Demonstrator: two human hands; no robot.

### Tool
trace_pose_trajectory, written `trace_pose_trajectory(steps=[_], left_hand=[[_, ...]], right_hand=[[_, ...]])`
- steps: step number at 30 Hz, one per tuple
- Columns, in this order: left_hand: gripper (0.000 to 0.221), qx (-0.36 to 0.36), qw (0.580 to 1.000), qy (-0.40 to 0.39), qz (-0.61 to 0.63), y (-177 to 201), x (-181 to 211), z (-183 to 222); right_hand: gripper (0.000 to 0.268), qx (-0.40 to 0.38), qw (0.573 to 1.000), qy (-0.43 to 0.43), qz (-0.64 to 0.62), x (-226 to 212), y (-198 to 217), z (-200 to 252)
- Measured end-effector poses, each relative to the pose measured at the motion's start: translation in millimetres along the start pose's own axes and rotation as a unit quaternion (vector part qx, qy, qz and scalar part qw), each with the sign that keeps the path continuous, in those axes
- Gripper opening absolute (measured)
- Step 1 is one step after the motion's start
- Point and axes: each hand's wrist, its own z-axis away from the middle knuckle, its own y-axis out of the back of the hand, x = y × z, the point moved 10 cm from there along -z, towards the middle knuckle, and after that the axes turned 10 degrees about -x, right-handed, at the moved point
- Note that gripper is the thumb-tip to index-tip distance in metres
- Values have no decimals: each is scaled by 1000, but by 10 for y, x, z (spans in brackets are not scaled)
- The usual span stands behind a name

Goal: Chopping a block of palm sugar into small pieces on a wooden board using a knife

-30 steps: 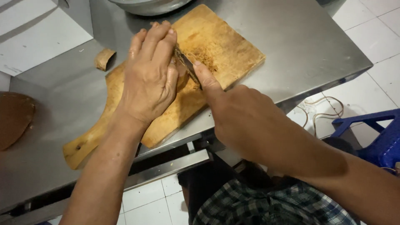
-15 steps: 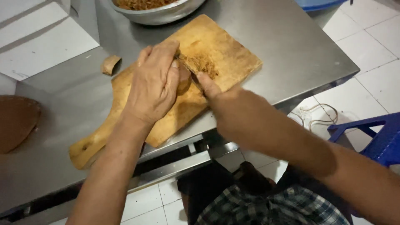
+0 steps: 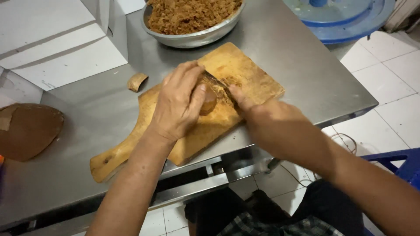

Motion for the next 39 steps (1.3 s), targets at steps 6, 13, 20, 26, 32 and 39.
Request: trace_pose_trajectory(steps=[6, 13, 20, 26, 32, 39], left_hand=[[46, -19, 999, 3, 26, 40, 82, -18], [35, 45, 999, 21, -3, 88, 55, -11], [29, 71, 996, 57, 0, 146, 14, 29], [29, 100, 988, 87, -77, 157, -54, 82], [29, 74, 994, 80, -21, 144, -37, 50], [32, 67, 996, 51, 1, 134, -9, 35]], right_hand=[[66, -8, 982, 32, -188, 31, 216, 11], [56, 144, 972, 154, -101, -131, 235, 210], [74, 34, 998, 38, -42, -45, 156, 39], [59, 44, 987, 64, -139, -24, 290, 147], [82, 26, 999, 34, 17, -94, 216, 17], [67, -62, 984, -77, -148, 3, 302, 171]])
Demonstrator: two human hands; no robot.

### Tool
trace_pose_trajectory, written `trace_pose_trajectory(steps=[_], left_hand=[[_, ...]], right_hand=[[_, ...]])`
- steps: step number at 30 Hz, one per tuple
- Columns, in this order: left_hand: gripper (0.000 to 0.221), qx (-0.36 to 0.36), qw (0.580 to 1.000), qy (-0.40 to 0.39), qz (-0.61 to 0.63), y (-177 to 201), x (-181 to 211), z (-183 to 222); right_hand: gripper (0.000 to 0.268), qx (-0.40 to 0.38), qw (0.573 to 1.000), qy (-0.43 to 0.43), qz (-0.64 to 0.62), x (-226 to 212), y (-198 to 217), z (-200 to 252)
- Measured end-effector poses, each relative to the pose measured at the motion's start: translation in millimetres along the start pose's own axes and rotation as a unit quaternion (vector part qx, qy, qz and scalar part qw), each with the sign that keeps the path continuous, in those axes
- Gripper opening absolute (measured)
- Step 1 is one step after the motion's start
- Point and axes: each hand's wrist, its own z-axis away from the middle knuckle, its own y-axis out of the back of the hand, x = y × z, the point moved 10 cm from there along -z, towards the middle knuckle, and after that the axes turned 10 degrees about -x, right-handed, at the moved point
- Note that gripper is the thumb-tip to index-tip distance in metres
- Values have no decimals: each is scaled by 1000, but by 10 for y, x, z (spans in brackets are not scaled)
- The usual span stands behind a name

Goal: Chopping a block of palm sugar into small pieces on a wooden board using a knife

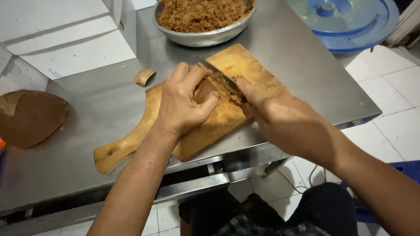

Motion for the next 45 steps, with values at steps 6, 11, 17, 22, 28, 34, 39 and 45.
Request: trace_pose_trajectory(steps=[6, 11, 17, 22, 28, 34, 39, 45], left_hand=[[33, -6, 1000, 12, 13, -29, -73, -2], [34, -2, 1000, 1, 12, -19, -44, 7], [29, -26, 999, -3, 25, -67, -44, -1], [29, -33, 999, -10, 33, -77, -41, -1], [27, -39, 999, -13, 29, -60, -21, -13], [28, -42, 999, -14, 28, -53, -23, -14], [29, -44, 999, -3, 18, -79, -45, -1], [29, -43, 999, -10, 28, -79, -48, -14]], right_hand=[[87, 88, 972, 130, 176, -187, -147, -207], [78, 14, 998, 49, 26, -39, 5, -82], [80, 146, 951, 191, 193, -136, -172, -213], [91, 29, 980, 102, 168, -226, -56, -125], [79, 1, 999, 9, 32, 46, 67, -133], [97, -9, 995, 29, 100, 13, -1, -264], [77, 25, 999, 26, -4, 52, 111, -98], [89, 46, 982, 97, 157, -95, -83, -252]])
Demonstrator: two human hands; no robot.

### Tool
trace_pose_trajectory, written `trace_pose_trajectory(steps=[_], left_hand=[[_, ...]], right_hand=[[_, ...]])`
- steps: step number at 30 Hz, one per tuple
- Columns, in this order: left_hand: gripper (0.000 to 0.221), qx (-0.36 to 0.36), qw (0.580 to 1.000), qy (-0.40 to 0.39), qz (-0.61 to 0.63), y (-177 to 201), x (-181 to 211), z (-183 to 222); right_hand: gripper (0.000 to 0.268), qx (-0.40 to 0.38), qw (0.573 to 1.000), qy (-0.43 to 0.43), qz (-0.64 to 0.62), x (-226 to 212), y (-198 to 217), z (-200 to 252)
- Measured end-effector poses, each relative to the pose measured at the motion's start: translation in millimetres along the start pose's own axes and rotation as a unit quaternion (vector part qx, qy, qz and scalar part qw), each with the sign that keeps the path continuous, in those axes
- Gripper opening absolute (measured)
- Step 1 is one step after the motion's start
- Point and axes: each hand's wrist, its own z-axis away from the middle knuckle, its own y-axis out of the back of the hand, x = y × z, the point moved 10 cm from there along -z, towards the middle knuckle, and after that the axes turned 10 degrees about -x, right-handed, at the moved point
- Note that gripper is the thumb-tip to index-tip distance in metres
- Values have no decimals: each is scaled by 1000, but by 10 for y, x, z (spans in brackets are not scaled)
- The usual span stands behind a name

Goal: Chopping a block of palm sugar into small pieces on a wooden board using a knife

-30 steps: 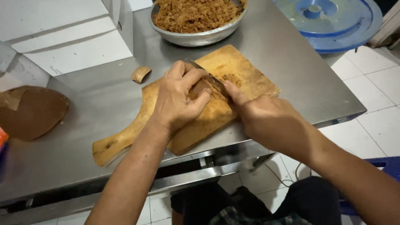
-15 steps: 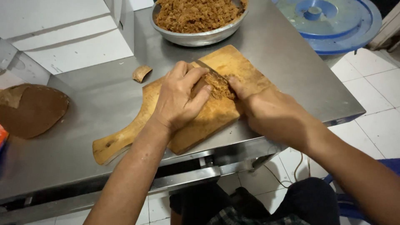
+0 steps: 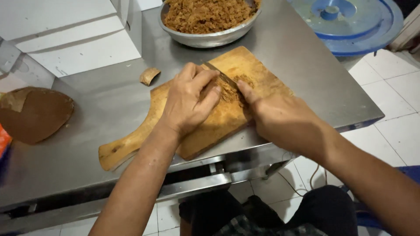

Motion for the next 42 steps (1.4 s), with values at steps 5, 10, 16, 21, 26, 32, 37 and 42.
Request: trace_pose_trajectory(steps=[5, 10, 16, 21, 26, 32, 37, 42], left_hand=[[29, 8, 1000, -3, -10, 13, 13, 12], [38, 26, 996, -69, -47, 4, 195, -3], [65, -51, 982, -97, -157, -86, 527, -132], [12, -101, 961, -213, -146, -168, 726, -9], [10, -125, 968, -153, -156, -162, 685, -81], [13, -85, 981, -134, -115, -53, 721, -84], [11, -133, 974, -158, -98, -119, 756, -71], [24, -41, 971, -151, -178, -165, 519, -62]], right_hand=[[68, -35, 987, -65, -139, 138, 208, 145], [77, -38, 974, -164, -152, 385, 190, 194], [71, -12, 991, -65, -114, 381, -10, -136], [56, -34, 972, -127, -194, 299, 206, 117], [75, -92, 981, -150, -84, 179, 87, 98], [65, -67, 983, -127, -116, 254, 99, 59], [71, -59, 972, -168, -154, 444, -18, 84], [74, -41, 991, -64, -114, 220, 41, -55]])
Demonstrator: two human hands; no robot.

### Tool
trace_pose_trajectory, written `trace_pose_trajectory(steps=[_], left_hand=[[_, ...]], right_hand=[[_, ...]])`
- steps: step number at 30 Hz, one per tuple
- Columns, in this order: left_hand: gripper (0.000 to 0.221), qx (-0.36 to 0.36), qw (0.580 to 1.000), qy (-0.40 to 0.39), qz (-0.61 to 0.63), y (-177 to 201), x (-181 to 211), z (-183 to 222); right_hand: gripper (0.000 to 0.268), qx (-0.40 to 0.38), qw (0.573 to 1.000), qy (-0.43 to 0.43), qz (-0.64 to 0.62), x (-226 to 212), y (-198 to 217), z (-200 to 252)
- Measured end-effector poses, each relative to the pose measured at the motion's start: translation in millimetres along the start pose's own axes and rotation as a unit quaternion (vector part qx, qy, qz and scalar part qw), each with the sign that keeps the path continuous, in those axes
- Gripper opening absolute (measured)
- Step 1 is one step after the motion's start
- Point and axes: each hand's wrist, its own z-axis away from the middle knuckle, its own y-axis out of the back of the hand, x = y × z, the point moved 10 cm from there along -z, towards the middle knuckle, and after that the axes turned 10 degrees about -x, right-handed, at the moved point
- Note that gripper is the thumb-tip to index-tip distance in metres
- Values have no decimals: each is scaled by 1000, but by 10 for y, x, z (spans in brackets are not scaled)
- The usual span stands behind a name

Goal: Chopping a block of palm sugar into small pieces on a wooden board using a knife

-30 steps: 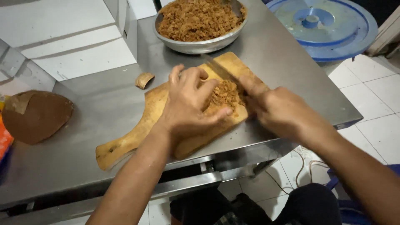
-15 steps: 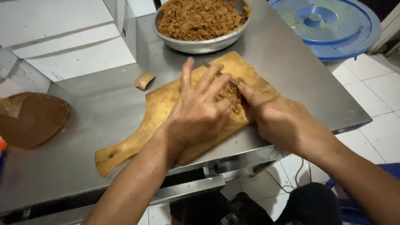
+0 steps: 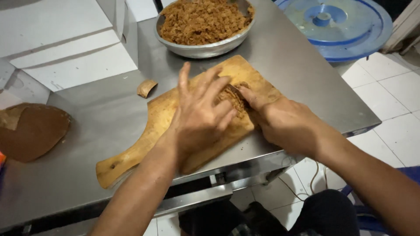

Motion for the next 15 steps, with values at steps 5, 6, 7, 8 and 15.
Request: trace_pose_trajectory(steps=[5, 6, 7, 8, 15], left_hand=[[19, 67, 996, 55, -16, 130, -79, 59], [16, 76, 995, 68, -7, 139, -109, 68], [16, 75, 995, 68, -7, 118, -132, 74], [18, 76, 994, 77, -7, 100, -171, 83], [49, 106, 976, 171, -84, 119, -389, 250]], right_hand=[[67, 30, 998, -28, -53, 131, 172, 154], [69, 2, 993, -101, -58, 195, 162, 235], [69, 2, 993, -101, -58, 243, 106, 165], [74, 8, 997, -72, -17, 222, 72, 88], [65, -25, 995, -70, -59, 150, 125, 184]])
